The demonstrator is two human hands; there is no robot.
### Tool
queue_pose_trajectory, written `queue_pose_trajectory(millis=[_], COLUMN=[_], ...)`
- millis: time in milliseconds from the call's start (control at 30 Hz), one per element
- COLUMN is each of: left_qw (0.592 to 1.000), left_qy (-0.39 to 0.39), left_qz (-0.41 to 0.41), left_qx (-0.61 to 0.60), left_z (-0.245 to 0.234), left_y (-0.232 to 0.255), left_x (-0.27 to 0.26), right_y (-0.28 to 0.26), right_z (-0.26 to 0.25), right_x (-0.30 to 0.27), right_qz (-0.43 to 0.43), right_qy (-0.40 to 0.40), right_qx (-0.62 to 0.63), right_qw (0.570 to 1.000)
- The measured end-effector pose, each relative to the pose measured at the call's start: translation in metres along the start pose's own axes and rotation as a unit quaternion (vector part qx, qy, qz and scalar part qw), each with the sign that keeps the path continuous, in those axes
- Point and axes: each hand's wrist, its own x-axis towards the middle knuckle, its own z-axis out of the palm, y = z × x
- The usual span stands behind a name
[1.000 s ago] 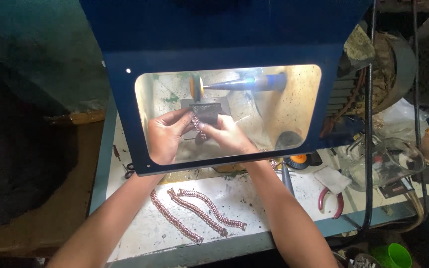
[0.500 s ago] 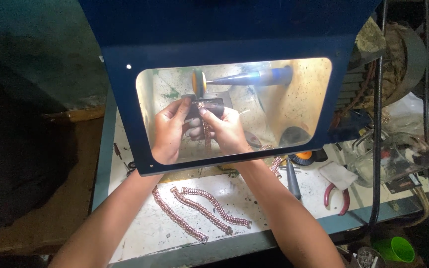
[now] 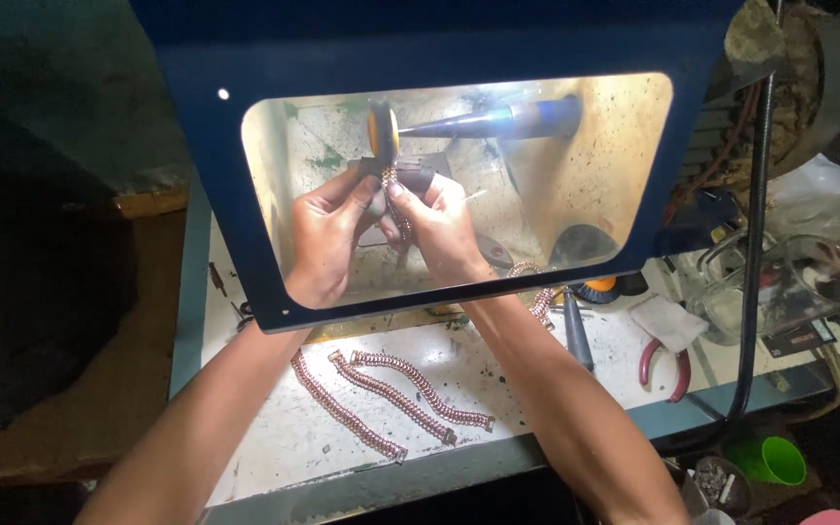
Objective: The person uses a bench grinder with a buffing wheel to polish copper-colored metal bracelets. They hold each bracelet against the spinning wheel, rotate it to polish different sections, and place the finished pieces on the workbench. The process is repeated for multiple bracelets.
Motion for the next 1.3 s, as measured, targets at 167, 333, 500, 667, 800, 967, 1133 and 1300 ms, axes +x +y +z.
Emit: queue_pose_trajectory(millis=[167, 333, 500, 667, 800, 967, 1133, 1300], left_qw=[0.999, 0.998, 0.998, 0.998, 0.998, 0.998, 0.997, 0.997], left_qy=[0.035, 0.043, 0.050, 0.052, 0.053, 0.049, 0.062, 0.064], left_qz=[-0.007, 0.004, 0.013, 0.019, 0.022, 0.025, 0.022, 0.026], left_qx=[0.022, 0.037, 0.039, 0.030, 0.033, 0.037, 0.029, 0.042], left_z=[0.015, 0.009, 0.005, 0.008, 0.008, 0.006, 0.007, 0.004], left_y=[0.019, 0.008, 0.001, 0.004, 0.003, 0.005, 0.003, 0.000], left_x=[-0.010, -0.006, -0.005, -0.006, -0.007, -0.008, -0.006, -0.003], right_y=[0.002, 0.012, 0.018, 0.014, 0.019, 0.015, 0.009, 0.003], right_z=[-0.002, -0.007, -0.010, -0.009, -0.012, -0.011, -0.007, -0.002], right_x=[0.006, 0.009, 0.012, 0.010, 0.016, 0.014, 0.010, 0.009], right_qz=[-0.013, -0.018, -0.026, -0.022, -0.039, -0.043, -0.037, -0.034], right_qy=[-0.043, -0.054, -0.094, -0.111, -0.124, -0.135, -0.138, -0.127], right_qx=[-0.013, -0.018, -0.029, -0.041, -0.051, -0.054, -0.050, -0.065], right_qw=[0.999, 0.998, 0.995, 0.993, 0.990, 0.988, 0.988, 0.989])
